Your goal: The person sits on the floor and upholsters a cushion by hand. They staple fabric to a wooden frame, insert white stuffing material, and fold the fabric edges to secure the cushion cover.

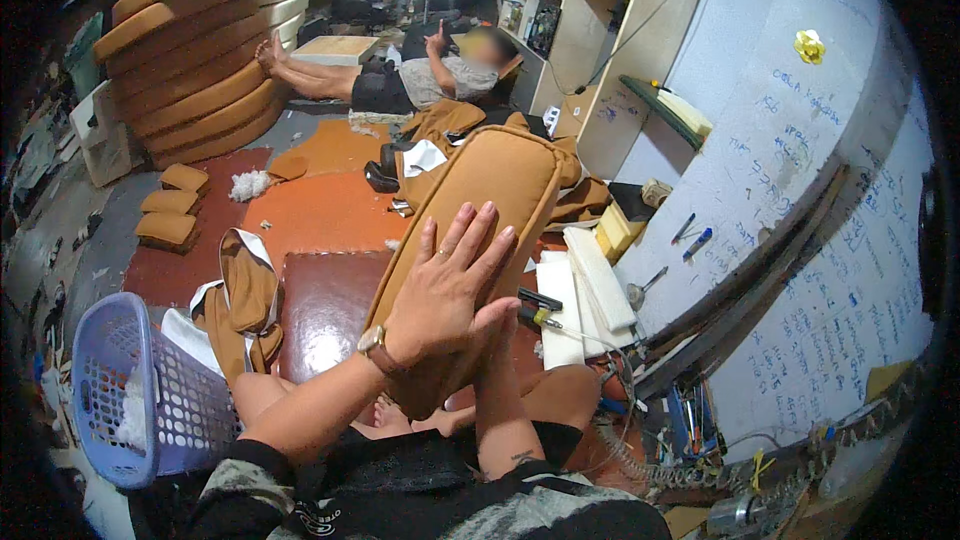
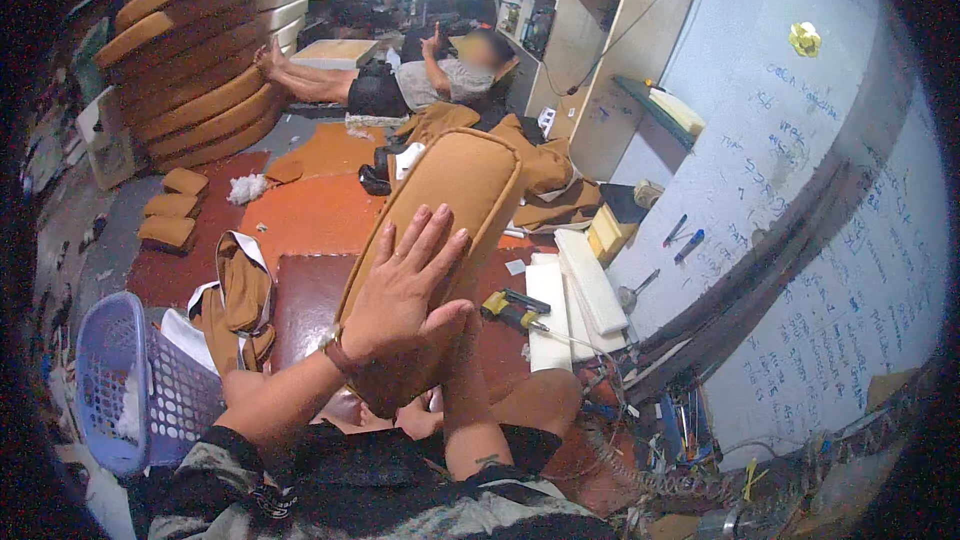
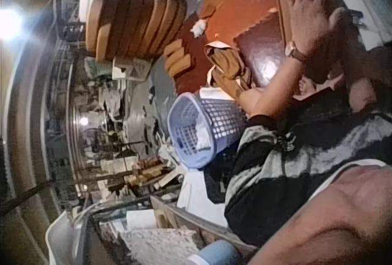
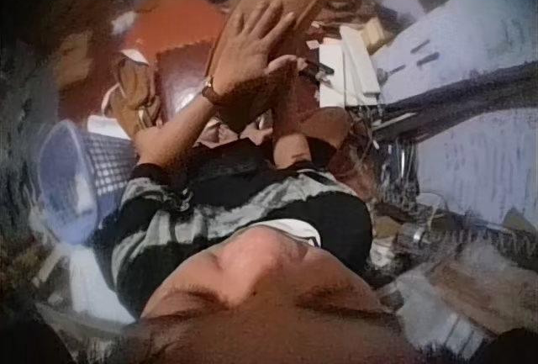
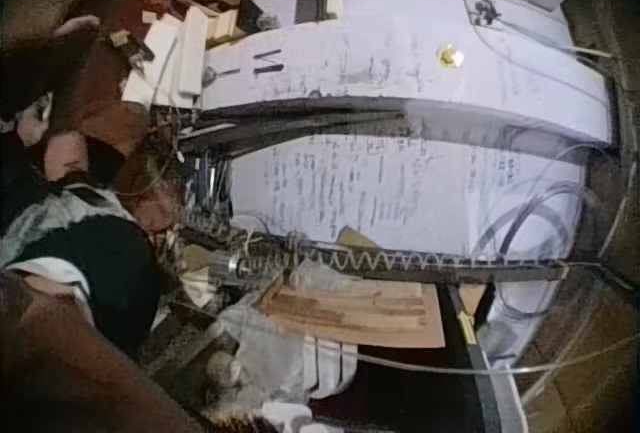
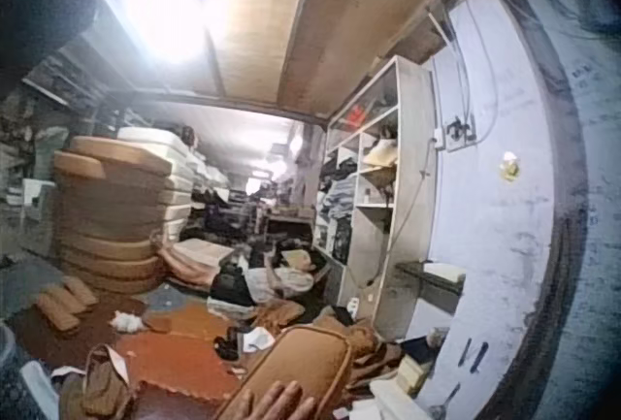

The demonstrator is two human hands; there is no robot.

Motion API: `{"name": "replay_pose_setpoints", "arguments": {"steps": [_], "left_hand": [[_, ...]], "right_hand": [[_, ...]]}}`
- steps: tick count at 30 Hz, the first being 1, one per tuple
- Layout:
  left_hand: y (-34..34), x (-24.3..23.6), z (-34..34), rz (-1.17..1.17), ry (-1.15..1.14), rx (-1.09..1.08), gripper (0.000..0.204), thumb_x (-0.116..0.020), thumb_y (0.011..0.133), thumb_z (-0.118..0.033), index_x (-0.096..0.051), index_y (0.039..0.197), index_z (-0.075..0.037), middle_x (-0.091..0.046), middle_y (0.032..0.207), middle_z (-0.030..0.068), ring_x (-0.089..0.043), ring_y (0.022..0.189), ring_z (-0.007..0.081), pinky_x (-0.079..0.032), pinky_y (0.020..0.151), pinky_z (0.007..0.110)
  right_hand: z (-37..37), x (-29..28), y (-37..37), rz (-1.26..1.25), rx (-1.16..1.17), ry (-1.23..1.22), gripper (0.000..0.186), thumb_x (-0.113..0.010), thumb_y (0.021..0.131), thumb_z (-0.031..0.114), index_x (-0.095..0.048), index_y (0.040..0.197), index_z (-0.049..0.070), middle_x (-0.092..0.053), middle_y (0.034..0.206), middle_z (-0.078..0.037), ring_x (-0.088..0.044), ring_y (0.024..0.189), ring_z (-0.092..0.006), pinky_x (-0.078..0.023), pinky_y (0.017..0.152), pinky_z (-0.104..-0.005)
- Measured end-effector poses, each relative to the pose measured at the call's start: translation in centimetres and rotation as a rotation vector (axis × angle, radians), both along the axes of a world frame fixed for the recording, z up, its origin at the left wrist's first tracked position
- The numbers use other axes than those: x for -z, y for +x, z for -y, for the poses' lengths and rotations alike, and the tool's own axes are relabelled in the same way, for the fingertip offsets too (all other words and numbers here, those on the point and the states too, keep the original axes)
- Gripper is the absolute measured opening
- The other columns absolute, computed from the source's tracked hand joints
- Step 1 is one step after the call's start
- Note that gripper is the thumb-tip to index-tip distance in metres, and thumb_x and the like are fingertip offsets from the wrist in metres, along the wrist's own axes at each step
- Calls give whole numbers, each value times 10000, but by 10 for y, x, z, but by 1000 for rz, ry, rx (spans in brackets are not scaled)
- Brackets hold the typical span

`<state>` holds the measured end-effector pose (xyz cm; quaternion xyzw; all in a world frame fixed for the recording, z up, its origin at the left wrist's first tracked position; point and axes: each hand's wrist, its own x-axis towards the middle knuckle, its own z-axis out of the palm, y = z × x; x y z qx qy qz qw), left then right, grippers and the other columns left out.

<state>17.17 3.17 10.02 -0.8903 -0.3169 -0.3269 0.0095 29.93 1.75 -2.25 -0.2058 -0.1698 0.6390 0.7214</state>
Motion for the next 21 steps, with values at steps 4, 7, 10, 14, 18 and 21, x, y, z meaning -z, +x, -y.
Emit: {"name": "replay_pose_setpoints", "arguments": {"steps": [4, 7, 10, 14, 18, 21], "left_hand": [[-12, 13, -24, 62, -181, -24, 777, -570, 1023, -548, -363, 1654, -144, -213, 1747, 204, -168, 1623, 403, -146, 1272, 643], [-24, 40, -17, 150, -360, -119, 815, -577, 1030, -518, -319, 1653, -60, -204, 1737, 246, -177, 1612, 444, -165, 1282, 597], [-52, 63, 14, 154, -387, -168, 958, -756, 917, -441, -295, 1642, -18, -249, 1696, 285, -255, 1554, 512, -239, 1266, 570], [-76, 79, 51, 17, -227, -356, 1258, -972, 641, -369, -278, 1655, -96, -325, 1630, 275, -354, 1467, 525, -377, 1168, 581], [-91, 82, 33, -23, -90, -608, 1159, -965, 607, -307, -400, 1607, -153, -391, 1577, 199, -378, 1445, 427, -422, 1100, 548], [-124, 75, -6, 135, -78, -554, 950, -969, 610, -258, -579, 1466, -118, -499, 1451, 156, -476, 1334, 388, -442, 1089, 537]], "right_hand": [[2, -1, -5, 3, -1, -7, 693, -494, 1087, 580, -469, 1567, 81, -563, 1522, -126, -570, 1347, -312, -448, 1163, -471], [-2, -3, -10, 2, 5, -14, 687, -488, 1090, 579, -470, 1566, 84, -563, 1521, -126, -570, 1347, -313, -448, 1164, -472], [-11, -14, -24, 142, 82, -62, 727, -496, 1061, 643, -490, 1534, 91, -580, 1480, -139, -576, 1335, -324, -468, 1143, -479], [-29, -25, -44, 111, 172, -187, 792, -562, 1013, 676, -417, 1569, 132, -579, 1428, -139, -585, 1307, -310, -515, 1081, -469], [-47, 9, -54, 141, 14, -275, 819, -632, 962, 706, -433, 1523, 143, -615, 1335, -93, -660, 1145, -267, -588, 907, -505], [-53, 20, -39, 326, -285, -398, 913, -711, 901, 721, -428, 1521, 113, -639, 1276, -97, -678, 1075, -244, -599, 794, -504]]}}
